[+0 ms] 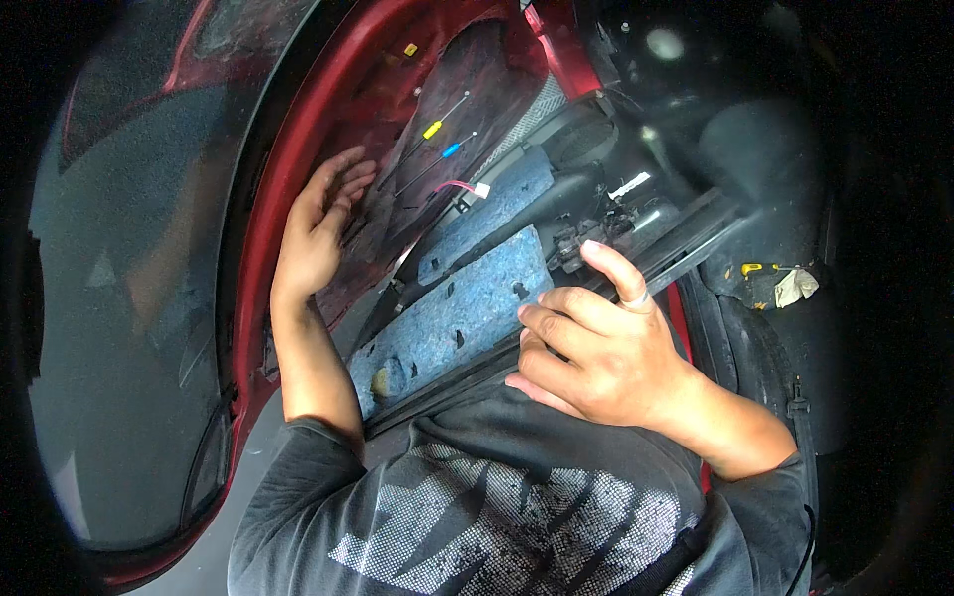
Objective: The person removes the interior door panel of a red car using a screwdriver. They detach the panel, disconnect wiring, and then reattach the panel to the door frame.
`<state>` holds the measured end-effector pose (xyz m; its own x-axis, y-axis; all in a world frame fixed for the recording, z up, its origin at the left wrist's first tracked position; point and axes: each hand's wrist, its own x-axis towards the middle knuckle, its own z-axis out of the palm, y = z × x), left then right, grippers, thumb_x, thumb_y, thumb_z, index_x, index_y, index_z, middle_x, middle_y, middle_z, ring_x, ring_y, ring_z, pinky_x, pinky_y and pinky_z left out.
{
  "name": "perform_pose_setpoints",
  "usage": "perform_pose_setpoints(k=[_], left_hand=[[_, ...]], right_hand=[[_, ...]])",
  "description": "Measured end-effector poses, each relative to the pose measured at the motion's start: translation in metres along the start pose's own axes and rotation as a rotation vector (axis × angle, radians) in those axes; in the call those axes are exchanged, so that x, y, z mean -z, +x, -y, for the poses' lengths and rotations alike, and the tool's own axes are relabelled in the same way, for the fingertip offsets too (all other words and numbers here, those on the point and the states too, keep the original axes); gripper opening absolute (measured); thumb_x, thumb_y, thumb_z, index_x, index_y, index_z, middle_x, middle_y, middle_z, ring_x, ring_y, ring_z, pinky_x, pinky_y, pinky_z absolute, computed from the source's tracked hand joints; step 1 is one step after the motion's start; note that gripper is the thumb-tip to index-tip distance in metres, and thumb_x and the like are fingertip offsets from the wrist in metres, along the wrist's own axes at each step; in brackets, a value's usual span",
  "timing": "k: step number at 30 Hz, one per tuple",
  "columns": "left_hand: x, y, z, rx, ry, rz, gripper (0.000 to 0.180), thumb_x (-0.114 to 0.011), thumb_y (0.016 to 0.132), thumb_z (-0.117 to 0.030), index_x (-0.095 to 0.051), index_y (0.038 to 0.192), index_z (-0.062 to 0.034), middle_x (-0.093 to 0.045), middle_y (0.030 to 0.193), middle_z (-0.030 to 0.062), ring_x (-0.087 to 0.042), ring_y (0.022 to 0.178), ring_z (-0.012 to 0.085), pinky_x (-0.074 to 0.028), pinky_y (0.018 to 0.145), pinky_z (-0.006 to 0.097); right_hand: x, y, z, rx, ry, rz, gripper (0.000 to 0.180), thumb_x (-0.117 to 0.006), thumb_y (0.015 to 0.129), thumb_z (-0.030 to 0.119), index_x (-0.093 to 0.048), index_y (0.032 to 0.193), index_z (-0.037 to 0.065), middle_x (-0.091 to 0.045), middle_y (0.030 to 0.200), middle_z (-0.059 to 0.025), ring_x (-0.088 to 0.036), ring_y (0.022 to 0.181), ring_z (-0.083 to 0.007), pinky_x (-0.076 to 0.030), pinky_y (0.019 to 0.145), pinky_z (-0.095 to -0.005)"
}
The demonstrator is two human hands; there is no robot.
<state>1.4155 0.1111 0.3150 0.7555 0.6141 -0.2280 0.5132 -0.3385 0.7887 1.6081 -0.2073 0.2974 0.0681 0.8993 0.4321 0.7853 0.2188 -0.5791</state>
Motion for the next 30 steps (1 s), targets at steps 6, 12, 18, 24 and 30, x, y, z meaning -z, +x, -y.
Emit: perform_pose_setpoints(k=[6,12,18,24,30], left_hand=[[0.005,-0.030,-0.014,0.099,0.447,0.061,0.043,-0.052,0.094,0.009,-0.071,0.131,-0.0005,-0.076,0.122,0.0257,-0.074,0.118,0.0367,-0.057,0.104,0.044],[-0.086,-0.038,-0.008,0.009,0.676,0.414,0.031,-0.069,0.099,-0.014,-0.076,0.127,-0.0044,-0.076,0.122,0.0250,-0.072,0.116,0.0442,-0.056,0.103,0.053],[-0.122,-0.029,0.010,-0.419,0.734,0.026,0.045,-0.080,0.091,-0.014,-0.074,0.135,-0.0087,-0.051,0.159,0.0268,-0.042,0.154,0.0502,-0.039,0.124,0.064],[-0.113,-0.014,0.017,-0.262,0.862,-0.162,0.068,-0.077,0.091,-0.013,-0.055,0.155,-0.0108,-0.047,0.159,0.0355,-0.045,0.149,0.0543,-0.035,0.125,0.063],[-0.107,-0.019,0.030,-0.210,0.884,-0.163,0.075,-0.072,0.095,-0.012,-0.045,0.165,-0.0057,-0.049,0.158,0.0339,-0.049,0.145,0.0518,-0.037,0.123,0.061]], right_hand=[[0.002,0.003,0.002,0.006,-0.009,-0.003,0.028,-0.090,0.077,0.039,-0.072,0.084,0.017,-0.077,0.107,0.0001,-0.072,0.107,-0.0165,-0.032,0.127,-0.0620],[0.008,0.012,0.003,0.049,-0.026,0.028,0.030,-0.090,0.075,0.040,-0.073,0.083,0.017,-0.078,0.109,-0.0002,-0.072,0.108,-0.0176,-0.032,0.127,-0.0613],[0.010,0.016,0.003,0.057,-0.035,0.038,0.035,-0.090,0.075,0.042,-0.075,0.085,0.013,-0.080,0.107,-0.0007,-0.073,0.106,-0.0192,-0.033,0.125,-0.0607],[0.012,0.015,0.000,0.059,-0.031,0.052,0.036,-0.091,0.076,0.043,-0.076,0.087,0.013,-0.080,0.109,-0.0003,-0.073,0.105,-0.0195,-0.033,0.125,-0.0604],[0.010,0.012,-0.004,0.065,-0.009,0.050,0.034,-0.092,0.074,0.041,-0.077,0.089,0.014,-0.079,0.111,0.0005,-0.072,0.107,-0.0188,-0.032,0.125,-0.0604]])
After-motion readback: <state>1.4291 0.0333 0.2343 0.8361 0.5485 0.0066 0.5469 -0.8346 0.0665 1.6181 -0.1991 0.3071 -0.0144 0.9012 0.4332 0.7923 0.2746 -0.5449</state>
